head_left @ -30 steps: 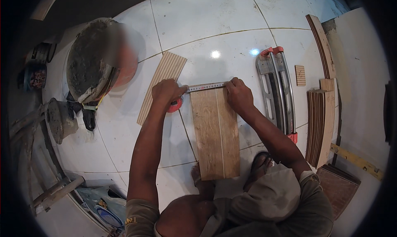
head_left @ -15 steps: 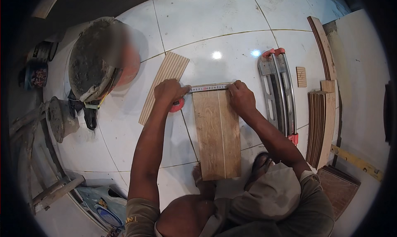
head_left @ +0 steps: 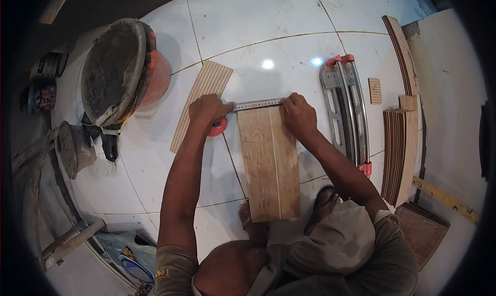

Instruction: Measuring and cutting ceramic tiles using a manual tile cutter.

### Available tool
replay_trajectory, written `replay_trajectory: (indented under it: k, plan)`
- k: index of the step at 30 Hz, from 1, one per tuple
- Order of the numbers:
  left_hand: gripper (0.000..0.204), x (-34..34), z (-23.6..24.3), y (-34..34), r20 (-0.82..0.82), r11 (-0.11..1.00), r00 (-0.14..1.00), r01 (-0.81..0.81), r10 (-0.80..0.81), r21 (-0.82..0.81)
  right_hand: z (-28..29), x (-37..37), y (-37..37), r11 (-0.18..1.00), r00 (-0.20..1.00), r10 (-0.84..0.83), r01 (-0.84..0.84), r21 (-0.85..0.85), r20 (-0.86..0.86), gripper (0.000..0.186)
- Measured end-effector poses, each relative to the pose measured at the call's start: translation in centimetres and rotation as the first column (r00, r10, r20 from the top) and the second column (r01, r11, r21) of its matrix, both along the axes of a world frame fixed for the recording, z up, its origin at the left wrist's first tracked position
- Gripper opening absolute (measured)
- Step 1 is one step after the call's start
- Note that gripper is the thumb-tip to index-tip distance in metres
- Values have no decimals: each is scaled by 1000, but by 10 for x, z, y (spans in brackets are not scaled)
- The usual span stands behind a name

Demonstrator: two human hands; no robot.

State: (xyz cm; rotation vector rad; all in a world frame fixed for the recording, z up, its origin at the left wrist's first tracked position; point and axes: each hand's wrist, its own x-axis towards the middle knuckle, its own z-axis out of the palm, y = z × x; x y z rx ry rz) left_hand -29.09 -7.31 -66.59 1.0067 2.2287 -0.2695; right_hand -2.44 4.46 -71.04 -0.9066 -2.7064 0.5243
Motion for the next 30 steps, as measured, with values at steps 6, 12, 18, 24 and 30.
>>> replay_trajectory:
  k: [6,12,18,24,30]
  plan:
    - [68,6,-2,-4,-21,1000,1000,6,-6,13,-4,4,-5,1000,999,27,-27,3,20,18]
    - [68,7,4,5,-4,1000,1000,-14,14,4,0,-4,13,999,995,-6,9,31,-99,18]
    - [67,0,4,1,-46,1000,999,4,-3,22,-8,-2,-3,999,997,28,-27,21,-74,12]
    - [64,8,0,-1,0,999,1000,-16,16,51,-5,-11,17,1000,999,-18,18,19,-28,8]
    - [65,37,-5,-79,224,977,974,-70,25,199,23,29,-31,999,994,0,-4,-39,-111,6]
